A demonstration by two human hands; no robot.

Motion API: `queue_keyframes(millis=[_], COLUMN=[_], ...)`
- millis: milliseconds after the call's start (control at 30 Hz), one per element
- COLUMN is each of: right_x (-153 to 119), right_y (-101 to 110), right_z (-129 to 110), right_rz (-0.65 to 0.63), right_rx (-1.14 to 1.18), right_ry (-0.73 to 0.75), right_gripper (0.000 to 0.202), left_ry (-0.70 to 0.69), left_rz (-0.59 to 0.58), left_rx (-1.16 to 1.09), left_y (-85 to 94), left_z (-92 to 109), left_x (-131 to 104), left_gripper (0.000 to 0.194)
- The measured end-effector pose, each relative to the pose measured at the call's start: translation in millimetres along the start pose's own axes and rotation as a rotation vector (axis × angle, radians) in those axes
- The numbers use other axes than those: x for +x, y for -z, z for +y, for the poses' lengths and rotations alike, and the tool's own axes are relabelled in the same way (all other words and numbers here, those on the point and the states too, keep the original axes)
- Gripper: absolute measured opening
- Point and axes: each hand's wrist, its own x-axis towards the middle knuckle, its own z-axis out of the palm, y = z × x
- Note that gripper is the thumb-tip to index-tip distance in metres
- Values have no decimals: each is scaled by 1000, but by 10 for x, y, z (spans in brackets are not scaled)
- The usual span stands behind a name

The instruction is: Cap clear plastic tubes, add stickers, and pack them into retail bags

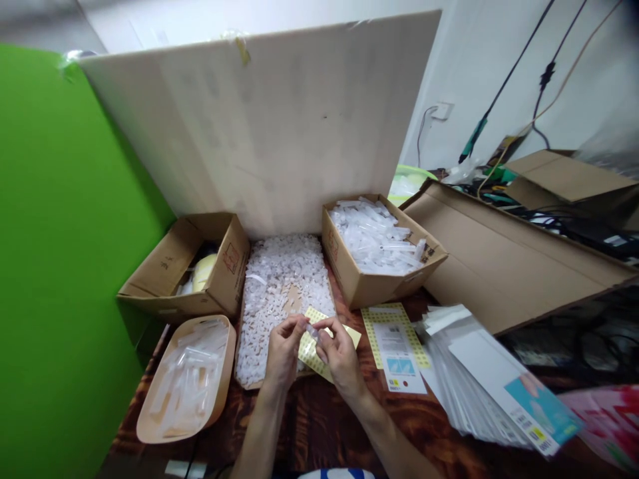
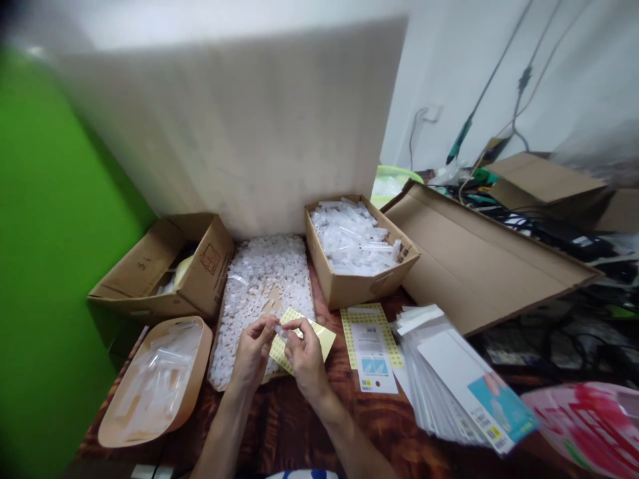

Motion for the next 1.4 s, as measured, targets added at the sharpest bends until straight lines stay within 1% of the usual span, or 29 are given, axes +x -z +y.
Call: queue_keyframes(millis=[167,233,300,400,467,533,600,633,667,700,733,767,833,867,933,1033,1133,1267,1400], right_x=[129,159,174,179,177,180,191,200,209,217,223,227,226,223,216,204,186,146,111], right_y=[-41,-42,-24,39,90,135,173,191,209,228,249,271,313,332,365,406,446,487,509], right_z=[-91,-127,-160,-178,-165,-140,-113,-101,-90,-80,-71,-64,-55,-54,-63,-99,-149,-178,-160], right_rz=[-7,-26,-82,-162,-165,-151,-140,-131,-116,-98,-78,-56,-10,14,52,67,48,22,42], right_rx=[113,201,292,374,367,302,202,151,107,70,40,14,-35,-67,-150,-316,-434,-478,-480], right_ry=[-76,-137,-230,-365,-411,-411,-364,-333,-302,-275,-254,-236,-192,-165,-98,14,85,82,54], right_gripper=[40,37,33,30,32,36,40,42,43,43,43,43,42,40,34,24,20,19,20], left_ry=[36,36,27,27,15,-7,-33,-53,-87,-130,-176,-220,-264,-268,-263,-256,-254,-258,-276], left_rz=[-25,-31,-58,-150,-227,-318,-408,-429,-410,-346,-252,-131,66,128,194,240,236,177,111], left_rx=[-48,-62,-52,15,114,250,372,437,536,667,813,966,1167,1227,1326,1467,1562,1635,1682], left_y=[-8,15,60,169,248,314,369,396,427,462,502,543,619,647,670,641,610,644,696], left_z=[34,29,25,39,69,110,148,160,165,162,151,132,78,46,-18,-89,-114,-101,-97], left_x=[68,101,141,206,250,303,388,449,522,606,695,784,934,988,1045,1050,1039,1051,1067], left_gripper=[32,32,31,29,27,23,23,24,24,24,23,22,20,19,16,17,20,16,16])
